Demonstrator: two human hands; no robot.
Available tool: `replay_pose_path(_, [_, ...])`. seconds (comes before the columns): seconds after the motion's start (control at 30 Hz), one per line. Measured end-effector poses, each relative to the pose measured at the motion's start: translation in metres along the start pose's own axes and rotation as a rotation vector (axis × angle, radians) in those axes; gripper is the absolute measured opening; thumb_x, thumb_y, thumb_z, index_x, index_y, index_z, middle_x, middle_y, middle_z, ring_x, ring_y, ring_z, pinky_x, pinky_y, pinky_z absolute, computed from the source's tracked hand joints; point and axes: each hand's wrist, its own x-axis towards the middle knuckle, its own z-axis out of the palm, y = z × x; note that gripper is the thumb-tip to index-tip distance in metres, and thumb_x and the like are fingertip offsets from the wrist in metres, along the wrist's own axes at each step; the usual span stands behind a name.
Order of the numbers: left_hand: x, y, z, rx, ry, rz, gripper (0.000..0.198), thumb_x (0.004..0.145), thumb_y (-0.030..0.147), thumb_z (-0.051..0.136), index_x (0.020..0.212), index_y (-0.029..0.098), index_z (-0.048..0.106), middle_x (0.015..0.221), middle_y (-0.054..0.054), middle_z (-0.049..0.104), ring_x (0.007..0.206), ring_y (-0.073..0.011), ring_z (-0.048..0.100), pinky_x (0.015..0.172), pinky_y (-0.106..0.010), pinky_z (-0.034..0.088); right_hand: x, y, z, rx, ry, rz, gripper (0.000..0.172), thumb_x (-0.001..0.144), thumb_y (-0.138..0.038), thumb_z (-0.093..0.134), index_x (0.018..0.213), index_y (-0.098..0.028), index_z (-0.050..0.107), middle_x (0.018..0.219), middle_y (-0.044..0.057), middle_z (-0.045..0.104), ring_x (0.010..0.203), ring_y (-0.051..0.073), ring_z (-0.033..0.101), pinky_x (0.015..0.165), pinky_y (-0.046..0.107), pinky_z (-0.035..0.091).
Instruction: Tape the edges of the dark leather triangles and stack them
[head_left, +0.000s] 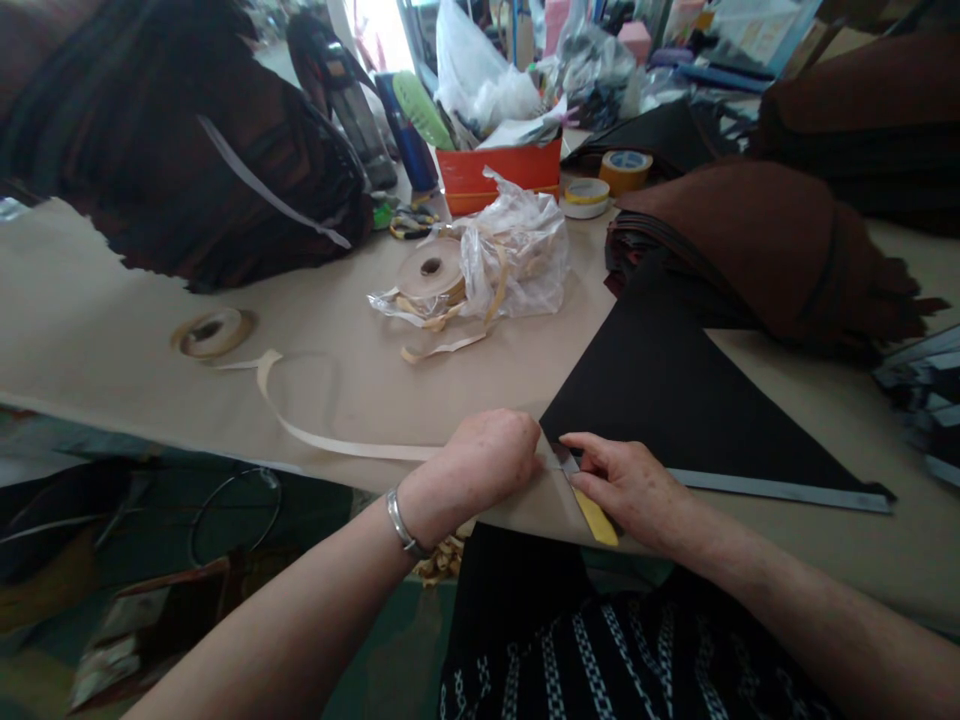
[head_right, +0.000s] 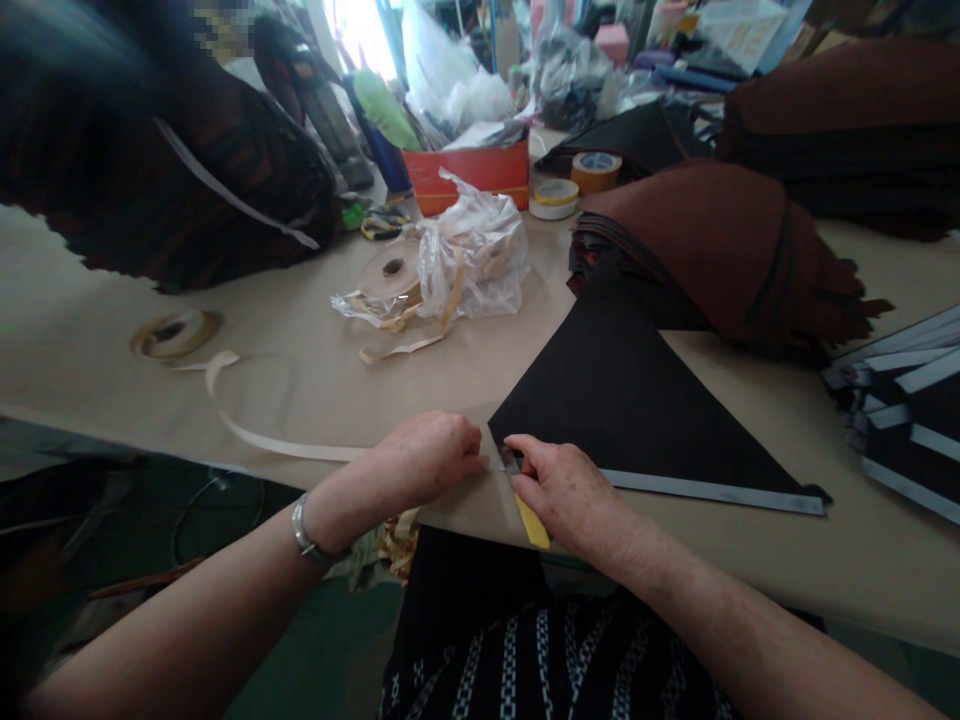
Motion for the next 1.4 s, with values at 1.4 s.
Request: replay_pose_path(1.4, [-0.026, -0.017, 0.019, -0.543, 0.099, -0.076, 0.025, 0.08, 0.033, 0.052, 0.064, 0.016, 0.062, 0.053, 0.003, 0.052, 0.051, -0.0086, 0.044, 0.048, -0.021, 0.03, -0.033, 0.041, -0.077, 0.44, 0.07, 0.236, 0.03, 0.072, -0.042, 0.065, 0.091, -0.019, 0.064, 0.07, 0.001, 0.064, 0.062, 0.014, 0.06, 0.056, 0.025, 0.046])
